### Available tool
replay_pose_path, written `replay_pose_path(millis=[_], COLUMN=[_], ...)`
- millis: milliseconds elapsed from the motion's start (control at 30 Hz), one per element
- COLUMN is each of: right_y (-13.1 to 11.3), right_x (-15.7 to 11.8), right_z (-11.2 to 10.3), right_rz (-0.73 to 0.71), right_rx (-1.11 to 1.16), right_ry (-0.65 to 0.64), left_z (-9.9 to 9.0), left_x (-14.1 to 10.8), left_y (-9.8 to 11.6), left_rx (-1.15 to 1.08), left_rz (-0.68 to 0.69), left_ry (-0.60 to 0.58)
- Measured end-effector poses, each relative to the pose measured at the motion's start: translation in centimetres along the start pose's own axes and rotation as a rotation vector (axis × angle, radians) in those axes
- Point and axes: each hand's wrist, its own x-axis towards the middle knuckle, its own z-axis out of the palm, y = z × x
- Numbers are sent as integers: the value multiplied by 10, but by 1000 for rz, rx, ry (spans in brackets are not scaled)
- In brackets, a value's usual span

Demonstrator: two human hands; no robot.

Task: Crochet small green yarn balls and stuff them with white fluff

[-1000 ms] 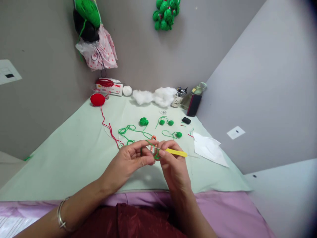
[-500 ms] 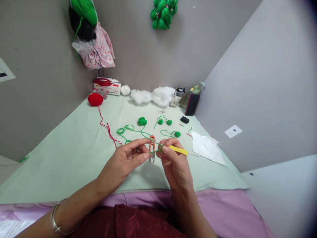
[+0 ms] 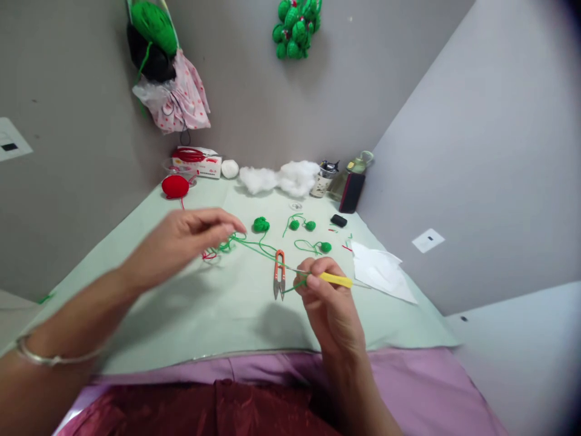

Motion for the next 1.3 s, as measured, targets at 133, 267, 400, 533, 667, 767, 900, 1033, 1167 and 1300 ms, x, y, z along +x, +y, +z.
replay_pose_path(millis=[133,267,400,533,667,767,900,1033,1167,1300], right_y=[-9,-7,0,3,-2,-3,1,5,10,20], right_x=[0,3,3,-1,-4,-4,-4,-4,-5,-7], right_z=[-5,-6,-3,3,8,8,7,5,3,2], right_rz=[20,21,-8,-25,-57,-77,-71,-98,-154,-236], right_rx=[46,39,-35,-50,-40,-40,-33,-28,-69,-196], right_ry=[-12,16,70,43,19,15,-3,28,57,66], left_z=[-53,-80,-53,19,61,56,49,63,77,90], left_x=[39,73,69,30,6,3,-6,-23,-29,-36], left_y=[14,10,5,13,17,27,42,26,0,-8], left_rx=[-8,149,382,114,-469,-770,-755,-392,102,-190], left_rz=[140,147,170,207,-59,-184,-85,265,322,3], left_ry=[277,214,86,93,-334,-282,153,195,102,-75])
